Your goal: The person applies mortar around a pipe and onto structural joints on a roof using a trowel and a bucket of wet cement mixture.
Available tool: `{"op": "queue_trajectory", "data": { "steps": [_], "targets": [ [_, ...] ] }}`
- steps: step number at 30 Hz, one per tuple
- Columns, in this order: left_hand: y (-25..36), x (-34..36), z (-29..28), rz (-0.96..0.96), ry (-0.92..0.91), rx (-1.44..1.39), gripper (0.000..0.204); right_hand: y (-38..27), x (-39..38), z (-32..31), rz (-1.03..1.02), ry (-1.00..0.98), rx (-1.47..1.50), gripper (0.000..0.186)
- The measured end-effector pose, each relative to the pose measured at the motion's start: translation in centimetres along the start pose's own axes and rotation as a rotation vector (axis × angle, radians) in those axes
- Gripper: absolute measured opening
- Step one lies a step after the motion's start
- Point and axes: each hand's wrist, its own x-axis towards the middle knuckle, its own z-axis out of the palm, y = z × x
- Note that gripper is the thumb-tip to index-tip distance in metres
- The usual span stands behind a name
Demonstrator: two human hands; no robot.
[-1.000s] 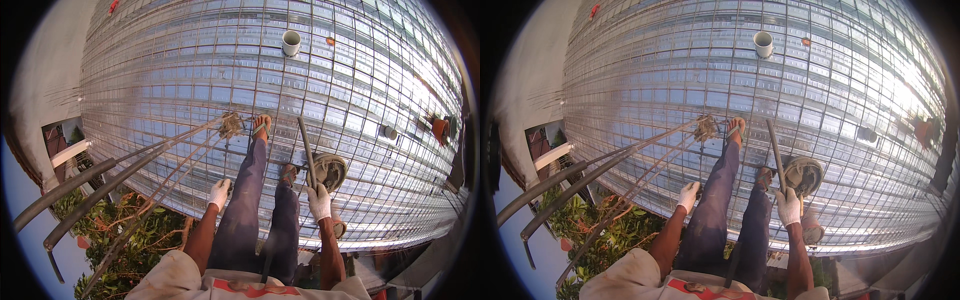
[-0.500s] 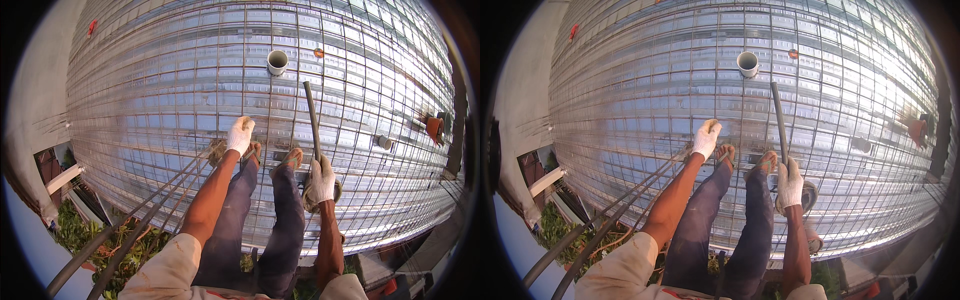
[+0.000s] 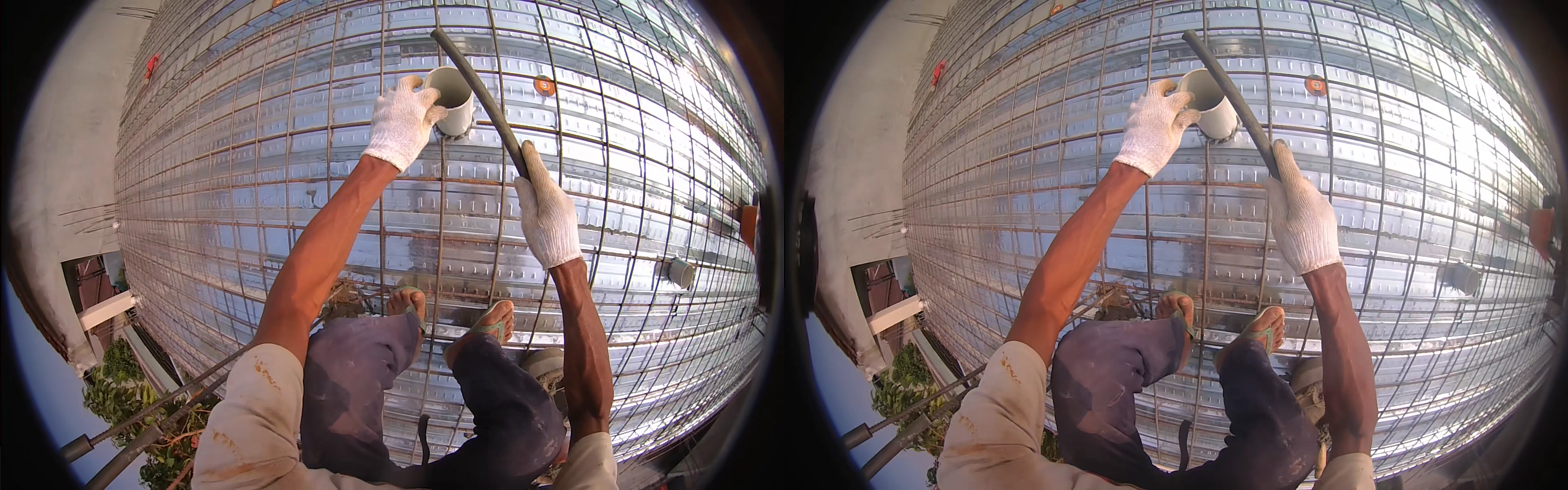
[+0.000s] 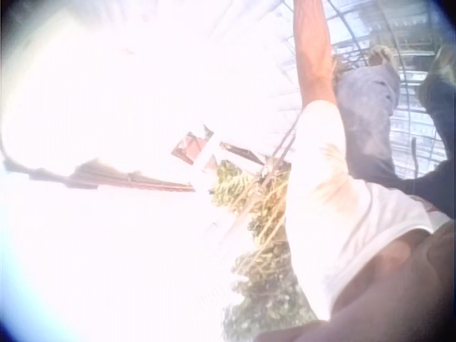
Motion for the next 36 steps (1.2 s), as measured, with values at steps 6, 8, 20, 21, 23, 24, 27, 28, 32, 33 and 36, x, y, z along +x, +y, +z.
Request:
{"op": "queue_trajectory", "data": {
  "steps": [6,8,20,21,23,24,27,28,32,33,36],
  "targets": [
    [-0.9,0.4,0.9,0.079,0.020,0.084,0.021,2.3,2.4,2.5,-0.066,0.045,-0.101,0.058],
    [-1.3,0.2,1.5,0.083,0.036,0.054,0.017,1.6,3.3,2.2,-0.018,0.020,-0.074,0.058],
    [-3.5,0.8,4.0,0.260,0.247,-0.081,0.012,0.0,3.6,1.6,-0.238,0.203,-0.182,0.052],
    [-3.6,0.5,4.0,0.252,0.254,-0.074,0.012,-0.4,3.2,1.6,-0.284,0.260,-0.116,0.053],
    [-3.7,0.1,3.9,0.246,0.250,-0.120,0.013,-1.1,2.7,1.5,-0.376,0.369,0.022,0.054],
    [-3.3,0.2,3.8,0.251,0.250,-0.149,0.013,-0.2,3.2,1.7,-0.367,0.344,-0.070,0.056],
    [-3.1,0.6,4.2,0.251,0.262,-0.107,0.011,0.4,4.6,2.5,-0.131,0.092,-0.407,0.058],
    [-3.4,0.6,4.5,0.267,0.281,-0.128,0.011,0.7,5.3,2.8,-0.154,0.045,-0.554,0.059],
    [-4.0,0.4,5.5,0.256,0.280,-0.112,0.012,-1.1,4.8,1.1,-0.214,0.107,-0.350,0.054],
    [-4.0,0.3,5.2,0.231,0.261,-0.082,0.013,-1.4,4.6,0.9,-0.273,0.179,-0.240,0.055],
    [-3.9,-0.1,4.5,0.240,0.255,-0.155,0.013,-1.8,4.7,0.6,-0.416,0.361,-0.051,0.059]
  ]
}}
